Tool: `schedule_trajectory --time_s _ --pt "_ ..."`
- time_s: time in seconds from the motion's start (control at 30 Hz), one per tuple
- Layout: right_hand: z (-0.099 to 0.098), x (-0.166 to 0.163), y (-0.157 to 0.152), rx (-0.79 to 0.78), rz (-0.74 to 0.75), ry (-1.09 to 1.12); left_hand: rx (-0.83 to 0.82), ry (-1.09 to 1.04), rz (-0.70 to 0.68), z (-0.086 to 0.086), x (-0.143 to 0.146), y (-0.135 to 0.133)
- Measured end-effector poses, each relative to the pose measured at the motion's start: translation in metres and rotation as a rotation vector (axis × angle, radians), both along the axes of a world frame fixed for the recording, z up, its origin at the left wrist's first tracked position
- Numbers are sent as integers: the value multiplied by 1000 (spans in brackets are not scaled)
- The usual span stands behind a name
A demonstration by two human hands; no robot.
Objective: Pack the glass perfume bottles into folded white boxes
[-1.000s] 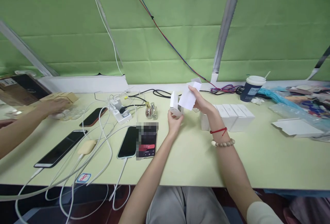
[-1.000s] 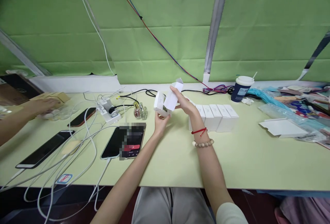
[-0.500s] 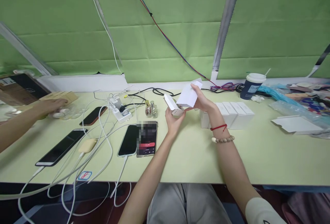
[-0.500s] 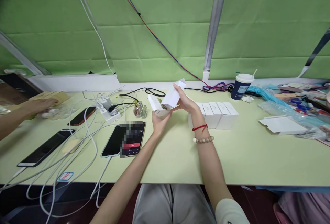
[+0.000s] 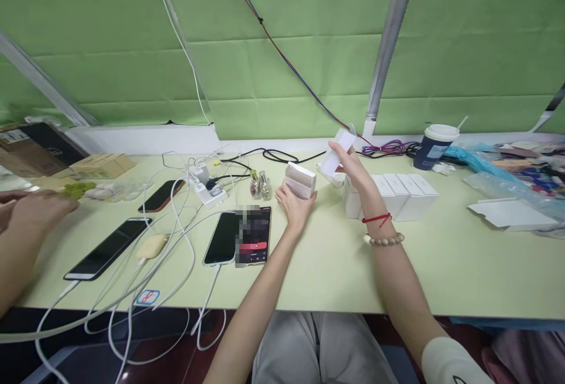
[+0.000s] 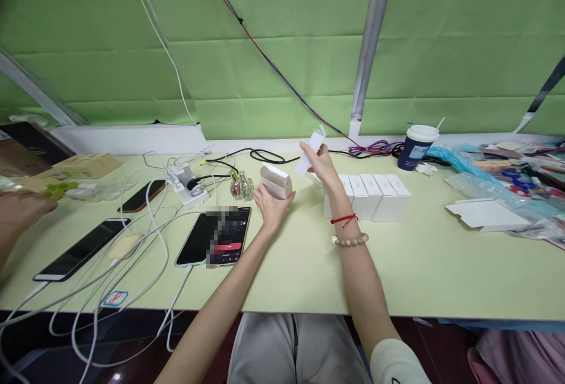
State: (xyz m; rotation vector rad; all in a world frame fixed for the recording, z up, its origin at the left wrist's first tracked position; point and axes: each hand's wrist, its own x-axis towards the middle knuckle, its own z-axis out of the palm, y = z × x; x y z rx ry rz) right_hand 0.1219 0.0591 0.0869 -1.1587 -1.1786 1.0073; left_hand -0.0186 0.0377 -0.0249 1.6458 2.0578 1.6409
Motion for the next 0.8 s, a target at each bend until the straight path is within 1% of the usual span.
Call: schedule_trajectory --time_s 0.07,0.17,0.27,0.37,0.53,0.6,0.7,0.8 --pt "3 -1 -1 34 -37 20 -41 17 16 0 0 1" --pt "6 -2 -2 71 18 53 -40 8 19 0 0 1" --pt "8 -3 -3 87 123 91 -76 -38 -55 0 -1 0" --pt "13 -6 -8 77 154 94 -100 -56 -111 0 -2 -2" --pt "22 -11 -21 101 108 59 -30 -32 -161 -2 -5 -2" --pt "23 -13 -24 127 76 42 -2 -71 -207 -3 -6 0" --pt "23 -15 -26 174 89 0 54 -148 -280 -3 -6 0" --pt "21 -17 -24 224 104 -66 57 -228 -296 -2 -4 -2"
